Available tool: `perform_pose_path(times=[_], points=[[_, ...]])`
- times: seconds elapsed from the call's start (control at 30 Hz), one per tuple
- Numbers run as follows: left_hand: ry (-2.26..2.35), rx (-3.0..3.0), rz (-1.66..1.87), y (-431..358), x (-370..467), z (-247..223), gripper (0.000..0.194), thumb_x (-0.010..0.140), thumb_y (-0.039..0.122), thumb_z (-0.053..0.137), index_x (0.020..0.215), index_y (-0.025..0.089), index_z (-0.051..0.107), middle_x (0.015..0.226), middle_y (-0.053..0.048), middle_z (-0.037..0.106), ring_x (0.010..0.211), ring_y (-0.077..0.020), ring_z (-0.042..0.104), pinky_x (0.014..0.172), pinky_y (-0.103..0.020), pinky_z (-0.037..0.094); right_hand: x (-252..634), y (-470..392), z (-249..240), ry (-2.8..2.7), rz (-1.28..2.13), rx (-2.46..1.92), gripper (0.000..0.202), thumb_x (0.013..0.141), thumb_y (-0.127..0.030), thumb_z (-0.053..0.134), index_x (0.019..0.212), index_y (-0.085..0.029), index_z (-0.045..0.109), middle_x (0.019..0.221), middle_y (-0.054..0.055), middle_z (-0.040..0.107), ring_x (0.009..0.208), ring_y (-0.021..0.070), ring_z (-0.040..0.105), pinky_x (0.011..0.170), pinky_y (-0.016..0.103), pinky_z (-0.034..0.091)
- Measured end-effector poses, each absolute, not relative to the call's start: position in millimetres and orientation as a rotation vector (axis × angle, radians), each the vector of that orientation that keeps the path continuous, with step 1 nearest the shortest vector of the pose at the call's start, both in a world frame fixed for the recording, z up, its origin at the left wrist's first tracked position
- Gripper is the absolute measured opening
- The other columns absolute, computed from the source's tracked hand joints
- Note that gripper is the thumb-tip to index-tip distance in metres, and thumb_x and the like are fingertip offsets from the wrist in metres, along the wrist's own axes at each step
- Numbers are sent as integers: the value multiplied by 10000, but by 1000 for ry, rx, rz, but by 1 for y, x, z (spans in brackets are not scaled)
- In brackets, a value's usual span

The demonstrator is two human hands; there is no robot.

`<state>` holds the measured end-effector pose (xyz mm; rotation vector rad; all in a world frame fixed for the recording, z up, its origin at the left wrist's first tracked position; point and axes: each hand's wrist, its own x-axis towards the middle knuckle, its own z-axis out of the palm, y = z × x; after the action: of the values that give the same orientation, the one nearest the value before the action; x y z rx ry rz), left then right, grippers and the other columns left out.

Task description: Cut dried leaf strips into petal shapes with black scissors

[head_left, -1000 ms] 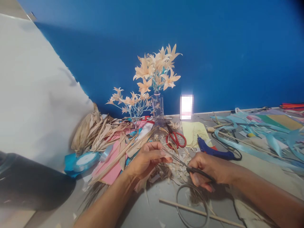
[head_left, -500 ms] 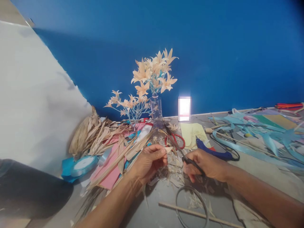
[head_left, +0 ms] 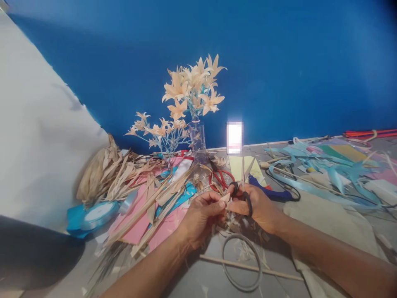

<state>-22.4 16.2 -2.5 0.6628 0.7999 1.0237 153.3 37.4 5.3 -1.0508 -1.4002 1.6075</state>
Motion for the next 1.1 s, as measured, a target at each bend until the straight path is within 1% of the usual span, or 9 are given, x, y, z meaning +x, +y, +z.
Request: perform_pose_path(times=[0.13, 0.23, 0.4, 0.53, 0.6, 0.7, 0.8, 0.97, 1.1], points=[[803, 699, 973, 13, -18, -4, 266, 614, 229, 864, 697, 135, 630, 628, -9, 635, 568, -92, 564, 573, -211, 438, 151, 36, 7, -1443, 1520, -1119, 283, 630, -299, 767, 806, -156, 597, 652, -43, 548, 589, 103, 483, 535, 206, 375], [821, 794, 932, 13, -20, -3, 266, 609, 237, 860, 730, 131, 648, 654, -23, 654, 579, -101, 568, 588, -224, 424, 155, 38, 9, -1527, 1487, -1140, 203, 642, -248, 717, 788, -147, 619, 645, -40, 547, 586, 101, 460, 531, 208, 353], [882, 912, 962, 16, -23, -5, 228, 640, 244, 836, 696, 129, 647, 588, -3, 613, 551, -99, 548, 595, -233, 404, 158, 38, 13, -1578, 1505, -1127, 201, 641, -235, 687, 806, -135, 631, 663, -28, 554, 584, 96, 433, 530, 213, 329], [849, 748, 1042, 17, -23, -6, 243, 605, 212, 857, 710, 147, 647, 711, -9, 655, 584, -95, 568, 626, -243, 434, 156, 37, 12, -1509, 1555, -1058, 256, 648, -226, 695, 873, -151, 597, 753, -14, 594, 624, 104, 479, 553, 213, 359], [838, 700, 1044, 16, -22, -5, 249, 592, 209, 865, 697, 147, 648, 746, -18, 668, 596, -96, 574, 624, -241, 440, 154, 36, 10, -1499, 1557, -1058, 299, 637, -202, 711, 903, -159, 582, 743, -24, 588, 627, 108, 491, 556, 212, 374], [850, 691, 1021, 14, -21, -4, 240, 579, 220, 874, 681, 134, 674, 662, -15, 646, 582, -101, 574, 611, -234, 437, 153, 36, 8, -1537, 1508, -1075, 277, 639, -180, 712, 883, -158, 584, 694, -37, 559, 623, 109, 484, 561, 213, 385], [890, 719, 1037, 13, -20, -5, 239, 572, 241, 878, 680, 120, 702, 598, -11, 629, 548, -96, 560, 593, -226, 423, 153, 37, 7, -1548, 1430, -1102, 218, 657, -201, 692, 848, -151, 599, 685, -36, 548, 602, 98, 452, 539, 209, 358], [924, 780, 1085, 13, -19, -6, 236, 577, 232, 870, 721, 128, 714, 649, -14, 655, 558, -99, 568, 600, -232, 432, 153, 38, 7, -1561, 1393, -1145, 180, 639, -179, 673, 806, -151, 611, 654, -47, 527, 564, 84, 413, 513, 203, 329], [885, 743, 1038, 11, -20, 1, 249, 600, 266, 850, 730, 133, 685, 668, -15, 653, 579, -115, 602, 615, -242, 457, 154, 33, 12, -1563, 1462, -1155, 212, 626, -191, 713, 799, -156, 596, 642, -46, 534, 552, 89, 443, 517, 204, 357]])
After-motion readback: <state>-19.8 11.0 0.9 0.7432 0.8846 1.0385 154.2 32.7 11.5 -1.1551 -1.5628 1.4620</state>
